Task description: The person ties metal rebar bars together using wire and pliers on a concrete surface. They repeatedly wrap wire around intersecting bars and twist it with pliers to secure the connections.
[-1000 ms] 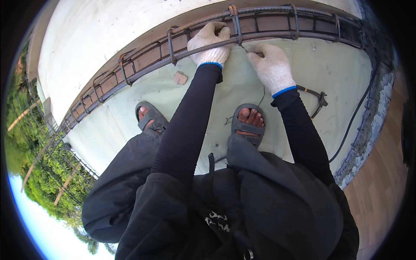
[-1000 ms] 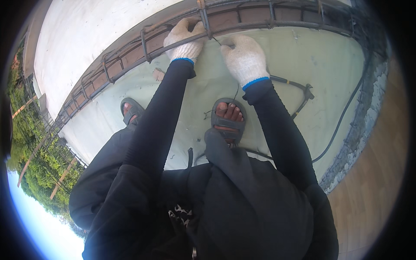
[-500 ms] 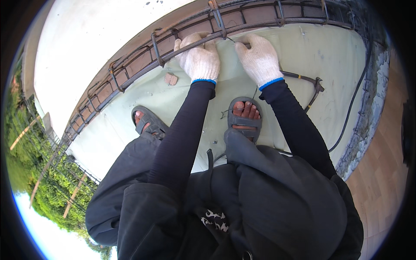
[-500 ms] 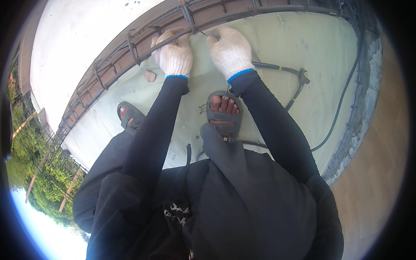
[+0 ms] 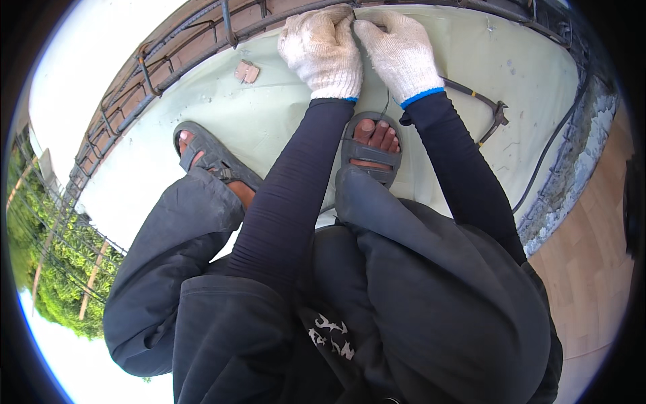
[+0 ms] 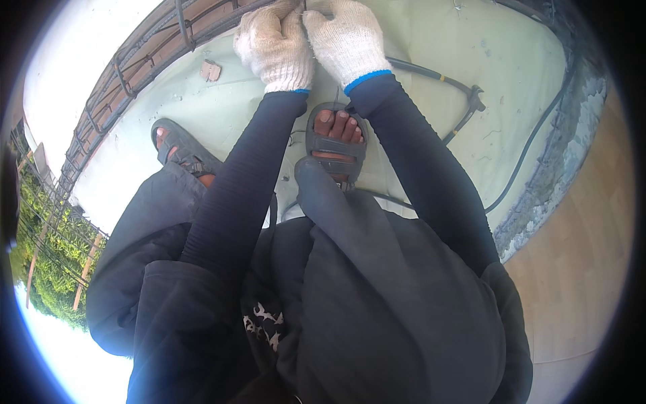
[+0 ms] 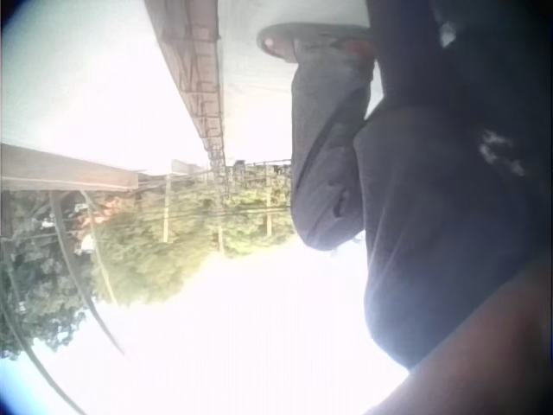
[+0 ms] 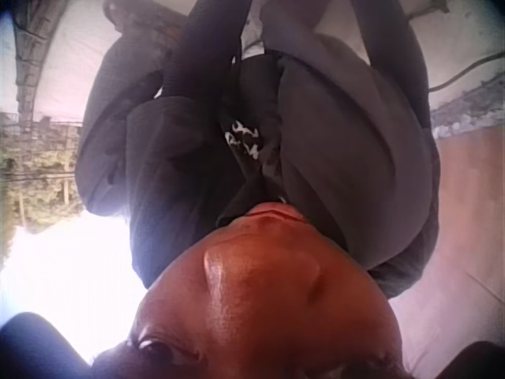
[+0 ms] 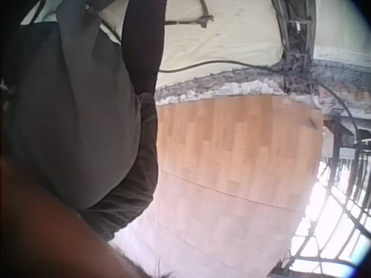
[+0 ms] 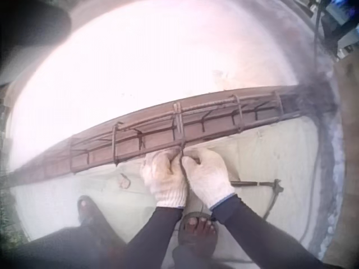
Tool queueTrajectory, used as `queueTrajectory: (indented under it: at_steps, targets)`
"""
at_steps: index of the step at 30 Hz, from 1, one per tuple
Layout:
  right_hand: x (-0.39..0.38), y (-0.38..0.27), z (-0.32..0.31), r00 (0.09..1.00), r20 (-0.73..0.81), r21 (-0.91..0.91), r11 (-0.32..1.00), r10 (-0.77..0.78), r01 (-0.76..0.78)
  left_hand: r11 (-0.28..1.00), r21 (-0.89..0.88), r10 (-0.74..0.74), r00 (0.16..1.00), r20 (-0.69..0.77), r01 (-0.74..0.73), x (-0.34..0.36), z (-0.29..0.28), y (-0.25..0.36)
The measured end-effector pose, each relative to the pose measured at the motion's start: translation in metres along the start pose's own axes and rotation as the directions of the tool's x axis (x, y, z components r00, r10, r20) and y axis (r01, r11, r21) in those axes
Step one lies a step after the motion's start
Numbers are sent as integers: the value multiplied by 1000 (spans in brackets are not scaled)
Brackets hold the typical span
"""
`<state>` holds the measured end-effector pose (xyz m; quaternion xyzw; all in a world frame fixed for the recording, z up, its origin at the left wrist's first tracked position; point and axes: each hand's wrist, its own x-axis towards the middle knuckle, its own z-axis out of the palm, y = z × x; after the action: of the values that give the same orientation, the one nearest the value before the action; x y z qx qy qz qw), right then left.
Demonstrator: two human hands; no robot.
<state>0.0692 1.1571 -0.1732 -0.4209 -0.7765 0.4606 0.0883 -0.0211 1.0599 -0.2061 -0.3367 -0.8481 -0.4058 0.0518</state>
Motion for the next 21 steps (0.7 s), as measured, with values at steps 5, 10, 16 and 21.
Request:
queueTrajectory:
  at_steps: [5, 10, 16, 21]
  targets:
    - [-5, -22, 0, 998, -15, 58, 997, 55, -54, 994, 111, -9, 995, 103, -2, -2, -18, -3]
    - [-6, -13, -4, 996, -92, -61, 998, 6, -12, 997, 60, -54, 989, 140, 46, -10, -50, 9]
    - [-1, -7, -15, 978, -119, -194, 970, -173, 148, 128, -336, -640, 336, 691, 933, 22, -74, 9]
    - [-2, -13, -11, 977, -115, -200, 967, -181, 156, -246, -150, -441, 27, 897, 958, 52, -41, -21]
